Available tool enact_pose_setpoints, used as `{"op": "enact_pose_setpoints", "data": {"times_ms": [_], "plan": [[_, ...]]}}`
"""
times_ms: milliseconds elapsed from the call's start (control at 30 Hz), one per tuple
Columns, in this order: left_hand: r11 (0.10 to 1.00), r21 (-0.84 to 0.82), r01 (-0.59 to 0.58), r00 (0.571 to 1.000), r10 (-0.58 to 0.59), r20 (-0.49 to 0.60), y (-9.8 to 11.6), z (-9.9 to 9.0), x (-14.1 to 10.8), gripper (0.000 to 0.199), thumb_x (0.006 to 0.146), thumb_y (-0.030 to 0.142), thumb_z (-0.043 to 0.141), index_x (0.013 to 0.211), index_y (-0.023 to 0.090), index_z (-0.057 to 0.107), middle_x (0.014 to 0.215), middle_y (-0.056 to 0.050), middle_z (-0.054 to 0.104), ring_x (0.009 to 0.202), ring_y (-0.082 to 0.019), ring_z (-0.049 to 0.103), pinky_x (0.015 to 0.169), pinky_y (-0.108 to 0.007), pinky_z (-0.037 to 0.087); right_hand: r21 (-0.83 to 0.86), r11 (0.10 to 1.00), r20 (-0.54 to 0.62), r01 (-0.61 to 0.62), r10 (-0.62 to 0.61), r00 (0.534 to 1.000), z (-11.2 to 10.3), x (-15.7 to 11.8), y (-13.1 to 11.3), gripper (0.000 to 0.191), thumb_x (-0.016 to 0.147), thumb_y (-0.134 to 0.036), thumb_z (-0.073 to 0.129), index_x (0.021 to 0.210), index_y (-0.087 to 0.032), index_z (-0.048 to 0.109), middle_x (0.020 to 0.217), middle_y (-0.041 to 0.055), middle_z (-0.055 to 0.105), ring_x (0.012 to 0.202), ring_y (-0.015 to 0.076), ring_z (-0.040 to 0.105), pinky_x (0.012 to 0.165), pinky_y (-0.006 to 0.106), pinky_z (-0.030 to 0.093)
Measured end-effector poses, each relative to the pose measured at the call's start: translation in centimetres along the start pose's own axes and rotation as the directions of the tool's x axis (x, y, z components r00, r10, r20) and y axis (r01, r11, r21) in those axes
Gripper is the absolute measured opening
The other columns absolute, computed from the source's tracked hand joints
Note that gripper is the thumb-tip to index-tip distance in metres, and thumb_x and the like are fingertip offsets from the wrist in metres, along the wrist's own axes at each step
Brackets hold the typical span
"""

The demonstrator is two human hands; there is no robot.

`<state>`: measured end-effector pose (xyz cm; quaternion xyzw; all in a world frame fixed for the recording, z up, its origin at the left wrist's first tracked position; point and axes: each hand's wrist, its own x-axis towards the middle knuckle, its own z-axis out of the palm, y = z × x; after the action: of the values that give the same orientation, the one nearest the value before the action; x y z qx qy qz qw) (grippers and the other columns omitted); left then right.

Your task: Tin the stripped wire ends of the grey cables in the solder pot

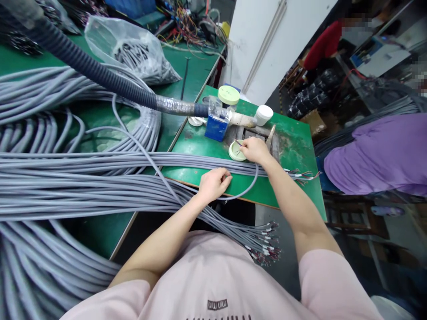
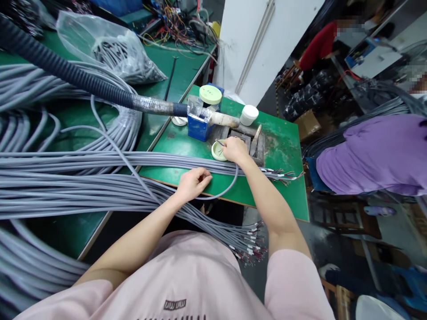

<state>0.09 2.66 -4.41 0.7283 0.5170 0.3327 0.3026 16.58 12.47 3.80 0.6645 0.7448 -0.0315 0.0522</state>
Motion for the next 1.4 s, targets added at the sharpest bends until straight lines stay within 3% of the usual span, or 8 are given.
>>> {"op": "enact_pose_setpoints", "data": {"times_ms": [300, 433, 567, 700, 833, 1100, 1400], "plan": [[0.999, -0.038, 0.013, 0.999, -0.012, 0.032, 0.1, -0.4, 0.1, 0.014, 0.083, 0.032, 0.056, 0.078, 0.021, 0.064, 0.066, 0.000, 0.062, 0.064, -0.015, 0.054, 0.062, -0.026, 0.035, -0.046, 0.999, -0.003, 0.004, -0.004, 1.000, -0.4, -0.1, -0.4, 0.028, 0.084, -0.030, 0.049, 0.089, -0.016, 0.073, 0.096, 0.0140, 0.073, 0.089, 0.0262, 0.065, 0.070, 0.030, 0.042], [0.994, -0.089, 0.059, 0.994, -0.050, 0.097, 0.1, -1.0, 0.7, 0.017, 0.082, 0.035, 0.056, 0.077, 0.021, 0.064, 0.064, 0.001, 0.062, 0.059, -0.014, 0.052, 0.059, -0.025, 0.034, 0.061, 0.998, -0.136, -0.029, 0.037, 0.990, -1.6, -0.3, 2.3, 0.026, 0.082, -0.030, 0.051, 0.079, -0.015, 0.072, 0.081, 0.0092, 0.072, 0.077, 0.0210, 0.062, 0.066, 0.028, 0.040], [0.985, -0.139, 0.103, 0.982, -0.079, 0.173, 0.0, -1.7, 1.4, 0.022, 0.081, 0.039, 0.056, 0.075, 0.020, 0.065, 0.061, 0.002, 0.060, 0.056, -0.013, 0.050, 0.056, -0.024, 0.032, 0.163, 0.967, -0.214, -0.196, 0.228, 0.950, -1.9, 0.1, 6.1, 0.024, 0.078, -0.028, 0.054, 0.070, -0.013, 0.071, 0.069, 0.0072, 0.068, 0.068, 0.0189, 0.058, 0.062, 0.028, 0.038], [0.972, -0.208, 0.109, 0.972, -0.060, 0.227, -0.4, -2.2, 2.0, 0.026, 0.080, 0.042, 0.056, 0.075, 0.018, 0.065, 0.061, 0.002, 0.059, 0.055, -0.012, 0.048, 0.053, -0.023, 0.031, 0.219, 0.924, -0.165, -0.313, 0.351, 0.922, -0.5, 1.2, 8.7, 0.023, 0.077, -0.026, 0.056, 0.068, -0.012, 0.072, 0.068, 0.0077, 0.068, 0.068, 0.0192, 0.060, 0.062, 0.027, 0.040], [0.971, -0.220, 0.095, 0.961, -0.032, 0.274, -0.5, -2.5, 2.2, 0.028, 0.079, 0.046, 0.058, 0.076, 0.018, 0.066, 0.064, 0.002, 0.061, 0.057, -0.011, 0.049, 0.053, -0.022, 0.032, 0.241, 0.893, -0.127, -0.380, 0.417, 0.900, 1.1, 2.5, 9.8, 0.024, 0.078, -0.025, 0.056, 0.076, -0.009, 0.074, 0.077, 0.0119, 0.071, 0.077, 0.0211, 0.064, 0.066, 0.027, 0.044], [0.968, -0.220, 0.118, 0.981, -0.080, 0.175, -0.4, -2.0, 2.3, 0.029, 0.080, 0.045, 0.058, 0.076, 0.017, 0.065, 0.059, 0.002, 0.059, 0.053, -0.011, 0.047, 0.053, -0.023, 0.033, 0.210, 0.895, -0.058, -0.395, 0.414, 0.908, 1.9, 4.1, 9.9, 0.026, 0.075, -0.021, 0.056, 0.089, -0.010, 0.076, 0.093, 0.0161, 0.074, 0.090, 0.0252, 0.067, 0.077, 0.030, 0.049], [0.955, -0.268, 0.125, 0.984, -0.086, 0.155, -0.8, -1.8, 2.4, 0.028, 0.080, 0.043, 0.058, 0.077, 0.016, 0.065, 0.060, 0.002, 0.059, 0.054, -0.010, 0.048, 0.055, -0.022, 0.036, 0.165, 0.900, 0.001, -0.403, 0.409, 0.913, 2.2, 5.1, 9.7, 0.029, 0.075, -0.023, 0.057, 0.093, -0.009, 0.076, 0.102, 0.0191, 0.072, 0.098, 0.0294, 0.067, 0.083, 0.032, 0.049]]}}
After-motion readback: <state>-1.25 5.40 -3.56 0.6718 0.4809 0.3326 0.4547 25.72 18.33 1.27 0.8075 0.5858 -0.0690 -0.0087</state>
